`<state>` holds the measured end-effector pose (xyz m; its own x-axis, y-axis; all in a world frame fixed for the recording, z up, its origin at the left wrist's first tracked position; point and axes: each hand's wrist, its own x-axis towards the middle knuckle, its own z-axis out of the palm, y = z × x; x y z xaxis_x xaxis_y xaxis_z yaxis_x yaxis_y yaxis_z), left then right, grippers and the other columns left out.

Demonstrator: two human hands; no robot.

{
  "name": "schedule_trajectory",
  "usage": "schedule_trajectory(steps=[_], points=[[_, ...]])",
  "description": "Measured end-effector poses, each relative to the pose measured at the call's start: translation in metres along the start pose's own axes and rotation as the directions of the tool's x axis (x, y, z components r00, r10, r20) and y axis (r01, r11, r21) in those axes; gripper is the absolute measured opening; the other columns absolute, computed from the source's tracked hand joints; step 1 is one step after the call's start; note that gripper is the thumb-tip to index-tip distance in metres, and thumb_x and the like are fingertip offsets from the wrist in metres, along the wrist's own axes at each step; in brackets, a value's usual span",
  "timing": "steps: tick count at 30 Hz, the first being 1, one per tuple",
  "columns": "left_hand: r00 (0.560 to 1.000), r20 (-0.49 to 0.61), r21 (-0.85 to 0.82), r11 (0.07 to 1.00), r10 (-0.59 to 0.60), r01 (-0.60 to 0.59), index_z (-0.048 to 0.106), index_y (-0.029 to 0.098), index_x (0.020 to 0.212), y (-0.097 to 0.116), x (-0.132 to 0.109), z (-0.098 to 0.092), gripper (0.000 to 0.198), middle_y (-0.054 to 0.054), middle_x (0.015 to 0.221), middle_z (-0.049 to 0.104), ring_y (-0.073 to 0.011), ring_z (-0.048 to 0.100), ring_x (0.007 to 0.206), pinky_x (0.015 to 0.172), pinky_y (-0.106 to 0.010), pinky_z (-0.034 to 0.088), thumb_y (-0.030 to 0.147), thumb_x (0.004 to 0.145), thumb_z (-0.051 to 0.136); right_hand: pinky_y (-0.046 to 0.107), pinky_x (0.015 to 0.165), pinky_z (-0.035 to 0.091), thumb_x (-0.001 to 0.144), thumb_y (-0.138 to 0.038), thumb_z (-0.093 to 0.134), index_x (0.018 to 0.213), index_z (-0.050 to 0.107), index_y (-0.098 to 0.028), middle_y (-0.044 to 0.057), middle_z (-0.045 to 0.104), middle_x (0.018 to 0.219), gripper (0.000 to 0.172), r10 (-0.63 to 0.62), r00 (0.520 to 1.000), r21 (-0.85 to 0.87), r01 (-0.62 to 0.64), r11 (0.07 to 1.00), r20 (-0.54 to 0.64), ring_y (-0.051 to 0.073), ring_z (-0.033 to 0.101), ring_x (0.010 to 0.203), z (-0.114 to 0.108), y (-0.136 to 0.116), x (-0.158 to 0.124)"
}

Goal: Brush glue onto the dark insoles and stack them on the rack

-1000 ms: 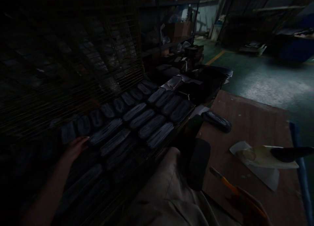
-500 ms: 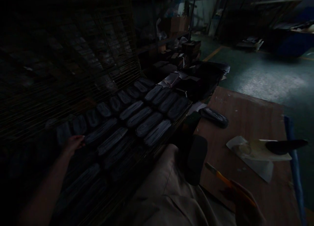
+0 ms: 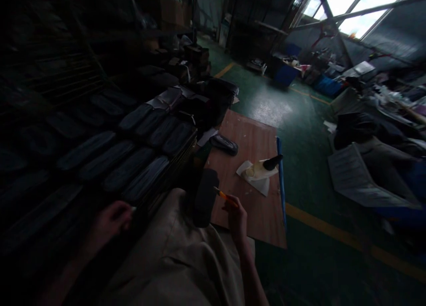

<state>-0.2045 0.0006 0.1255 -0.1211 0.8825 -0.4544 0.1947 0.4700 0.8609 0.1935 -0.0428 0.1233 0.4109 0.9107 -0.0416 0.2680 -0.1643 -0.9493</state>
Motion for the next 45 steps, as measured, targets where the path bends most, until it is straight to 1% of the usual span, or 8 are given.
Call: schedule_trajectory(steps=[2, 4, 9, 20, 27, 33, 38, 45], points=[[0.952, 0.304, 0.052, 0.997, 0.039, -0.057, 0.057, 0.021, 0.075, 0.003, -0.008, 0.083, 0.03, 0.004, 0.057, 0.06, -0.0124, 0.055, 0.043, 0.036, -0.019, 0.036, 0.044, 0.064, 0.074, 0.029, 0.062, 0.057, 0.083, -0.033, 0.05, 0.102, 0.063, -0.018, 0.007, 0.068, 0.088, 0.027, -0.049, 0.998, -0.051, 0.051, 0.997, 0.042, 0.016, 0.067, 0.068, 0.006, -0.003, 0.01], [0.912, 0.409, 0.089, 0.995, 0.002, -0.042, 0.053, 0.02, 0.076, 0.001, -0.006, 0.145, 0.029, 0.004, 0.058, 0.057, -0.0114, 0.054, 0.041, 0.035, -0.019, 0.034, 0.043, 0.069, 0.07, 0.027, 0.064, 0.056, 0.084, -0.03, 0.048, 0.102, 0.063, -0.019, 0.007, 0.068, 0.095, 0.026, -0.118, 0.988, -0.116, 0.129, 0.985, 0.097, 0.015, 0.067, 0.071, 0.01, -0.004, 0.02], [0.978, 0.19, 0.243, 0.97, -0.082, 0.034, 0.043, 0.02, 0.073, -0.013, 0.024, 0.209, 0.028, 0.009, 0.054, 0.047, -0.0073, 0.044, 0.037, 0.037, -0.019, 0.032, 0.03, 0.075, 0.069, 0.025, 0.064, 0.053, 0.085, -0.022, 0.044, 0.107, 0.062, -0.022, 0.006, 0.066, 0.102, 0.029, -0.23, 0.957, -0.263, 0.271, 0.926, 0.174, 0.014, 0.066, 0.076, 0.015, 0.002, 0.051], [0.957, 0.248, 0.202, 0.974, -0.151, 0.101, 0.043, 0.02, 0.07, -0.035, 0.037, 0.219, 0.023, 0.008, 0.045, 0.049, -0.0098, 0.049, 0.035, 0.037, -0.019, 0.033, 0.025, 0.086, 0.058, 0.025, 0.063, 0.051, 0.089, -0.019, 0.04, 0.108, 0.061, -0.023, 0.004, 0.065, 0.104, 0.028, -0.187, 0.947, -0.434, 0.288, 0.854, 0.26, 0.014, 0.066, 0.074, 0.033, 0.015, 0.074], [0.912, 0.314, 0.199, 0.957, -0.265, 0.209, 0.042, 0.02, 0.073, -0.027, 0.029, 0.212, 0.021, 0.008, 0.046, 0.052, -0.0088, 0.05, 0.033, 0.035, -0.017, 0.031, 0.024, 0.091, 0.052, 0.025, 0.065, 0.051, 0.09, -0.019, 0.04, 0.109, 0.059, -0.024, 0.003, 0.065, 0.104, 0.027, -0.193, 0.949, -0.371, 0.278, 0.886, 0.249, 0.014, 0.067, 0.074, 0.027, 0.004, 0.072], [0.89, 0.333, 0.178, 0.948, -0.311, 0.265, 0.043, 0.019, 0.073, -0.023, 0.03, 0.211, 0.023, 0.007, 0.047, 0.055, -0.0089, 0.051, 0.033, 0.035, -0.016, 0.034, 0.029, 0.089, 0.057, 0.022, 0.062, 0.045, 0.093, -0.019, 0.04, 0.109, 0.06, -0.025, 0.003, 0.066, 0.103, 0.026, -0.178, 0.925, -0.519, 0.339, 0.785, 0.335, 0.014, 0.066, 0.078, 0.034, 0.0, 0.083], [0.878, 0.348, 0.119, 0.944, -0.329, 0.307, 0.043, 0.019, 0.073, -0.022, 0.028, 0.21, 0.021, 0.007, 0.046, 0.054, -0.0092, 0.053, 0.034, 0.036, -0.016, 0.036, 0.024, 0.092, 0.052, 0.021, 0.058, 0.04, 0.094, -0.02, 0.041, 0.108, 0.061, -0.024, 0.003, 0.066, 0.099, 0.024, -0.129, 0.917, -0.617, 0.353, 0.703, 0.378, 0.015, 0.065, 0.076, 0.027, 0.002, 0.051], [0.88, 0.355, 0.034, 0.945, -0.316, 0.325, 0.044, 0.019, 0.076, -0.028, 0.025, 0.211, 0.021, 0.006, 0.047, 0.056, -0.0094, 0.054, 0.034, 0.036, -0.016, 0.038, 0.029, 0.09, 0.055, 0.021, 0.06, 0.042, 0.092, -0.018, 0.044, 0.108, 0.062, -0.025, 0.003, 0.067, 0.093, 0.025, -0.043, 0.892, -0.572, 0.325, 0.753, 0.45, 0.014, 0.064, 0.073, 0.013, -0.006, -0.01]])
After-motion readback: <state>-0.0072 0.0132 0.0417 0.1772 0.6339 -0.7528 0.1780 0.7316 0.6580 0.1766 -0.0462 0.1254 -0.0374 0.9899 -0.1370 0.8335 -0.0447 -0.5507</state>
